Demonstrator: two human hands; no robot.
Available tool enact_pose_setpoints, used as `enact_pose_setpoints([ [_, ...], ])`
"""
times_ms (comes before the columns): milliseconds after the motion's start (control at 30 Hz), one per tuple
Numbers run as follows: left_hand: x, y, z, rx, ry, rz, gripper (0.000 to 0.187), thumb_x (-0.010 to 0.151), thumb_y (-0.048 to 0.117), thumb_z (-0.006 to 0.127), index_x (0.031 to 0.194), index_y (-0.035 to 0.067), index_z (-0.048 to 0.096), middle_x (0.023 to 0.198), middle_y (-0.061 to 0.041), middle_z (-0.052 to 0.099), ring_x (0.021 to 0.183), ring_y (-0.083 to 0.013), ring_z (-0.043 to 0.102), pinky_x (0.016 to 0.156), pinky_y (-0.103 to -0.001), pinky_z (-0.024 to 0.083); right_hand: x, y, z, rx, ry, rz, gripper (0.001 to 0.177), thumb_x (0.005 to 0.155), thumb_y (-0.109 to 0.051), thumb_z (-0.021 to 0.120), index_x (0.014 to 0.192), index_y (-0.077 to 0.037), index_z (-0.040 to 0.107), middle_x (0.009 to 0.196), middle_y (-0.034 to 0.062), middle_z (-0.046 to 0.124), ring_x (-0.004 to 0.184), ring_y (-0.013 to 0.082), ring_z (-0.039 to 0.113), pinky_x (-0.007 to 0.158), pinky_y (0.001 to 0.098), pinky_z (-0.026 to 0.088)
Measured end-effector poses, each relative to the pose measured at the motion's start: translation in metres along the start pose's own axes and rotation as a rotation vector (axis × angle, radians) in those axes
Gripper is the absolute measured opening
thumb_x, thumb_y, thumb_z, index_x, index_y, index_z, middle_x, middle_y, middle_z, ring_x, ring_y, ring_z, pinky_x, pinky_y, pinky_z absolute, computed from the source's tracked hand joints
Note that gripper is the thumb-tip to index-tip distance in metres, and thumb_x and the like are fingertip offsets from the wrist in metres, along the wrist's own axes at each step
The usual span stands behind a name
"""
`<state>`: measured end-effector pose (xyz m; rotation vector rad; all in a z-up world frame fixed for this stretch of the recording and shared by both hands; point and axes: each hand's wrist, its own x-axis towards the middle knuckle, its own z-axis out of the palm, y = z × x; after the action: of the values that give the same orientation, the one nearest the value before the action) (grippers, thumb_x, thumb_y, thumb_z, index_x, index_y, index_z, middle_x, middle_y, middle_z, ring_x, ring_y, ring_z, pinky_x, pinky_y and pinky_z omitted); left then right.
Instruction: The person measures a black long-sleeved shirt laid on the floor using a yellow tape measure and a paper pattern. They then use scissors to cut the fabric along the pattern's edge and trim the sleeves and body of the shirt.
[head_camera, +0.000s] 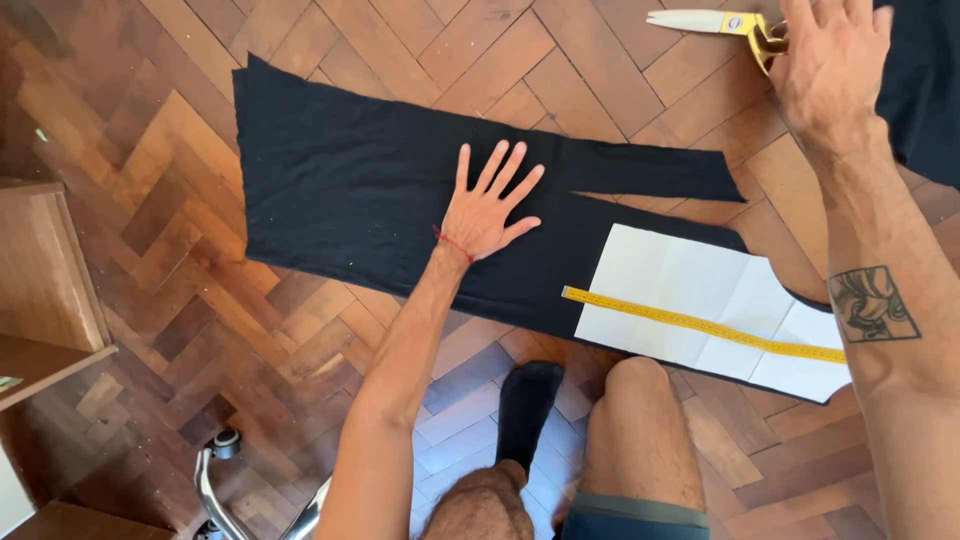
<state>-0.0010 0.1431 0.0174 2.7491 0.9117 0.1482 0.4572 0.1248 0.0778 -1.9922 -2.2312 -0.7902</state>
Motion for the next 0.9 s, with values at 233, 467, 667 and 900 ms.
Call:
enact_pose_setpoints([
  [233,-0.106,0.047,0.002,-0.145,0.135,-0.26,0.066,0.11,0.05,0.05,0.164,0.011,0.048,0.176,-0.016,0.034,0.165,-0.0318,0.027,0.136,-0.062,0.006,-0.075,0.007,-0.056,0.602,0.151,0.258,0.068,0.098,0.029,0.091,0.16,0.013,0.068,0.125,0.0287,0.07,0.102,0.0398,0.072,0.092,0.0439,0.061],
  [467,-0.258,0.075,0.069,-0.097,0.267,-0.633,0.057,0.113,0.037,0.047,0.159,0.003,0.048,0.172,-0.02,0.038,0.163,-0.0341,0.033,0.137,-0.053,0.013,-0.347,-0.009,-0.09,0.793,0.246,0.87,0.018,0.134,0.01,0.065,0.133,0.02,0.08,0.108,0.022,0.067,0.09,0.0266,0.057,0.08,0.036,0.048],
  [667,-0.269,0.082,0.073,0.004,0.193,-0.7,0.059,0.11,0.037,0.05,0.159,0.005,0.05,0.173,-0.014,0.038,0.163,-0.0292,0.032,0.137,-0.049,0.012,-0.509,-0.119,-0.179,0.562,0.1,1.435,0.051,0.127,0.0,0.084,0.145,0.001,0.037,0.106,0.0163,0.076,0.076,0.023,0.069,0.067,0.0323,0.058],
  [900,-0.269,0.079,0.071,0.014,0.181,-0.638,0.064,0.106,0.033,0.052,0.161,0.001,0.044,0.174,-0.017,0.034,0.163,-0.0309,0.029,0.136,-0.052,0.012,-0.567,-0.189,-0.212,0.58,-0.286,1.724,0.045,0.122,-0.03,0.056,0.135,0.003,0.028,0.128,0.0256,0.052,0.11,0.0397,0.059,0.096,0.0513,0.047],
])
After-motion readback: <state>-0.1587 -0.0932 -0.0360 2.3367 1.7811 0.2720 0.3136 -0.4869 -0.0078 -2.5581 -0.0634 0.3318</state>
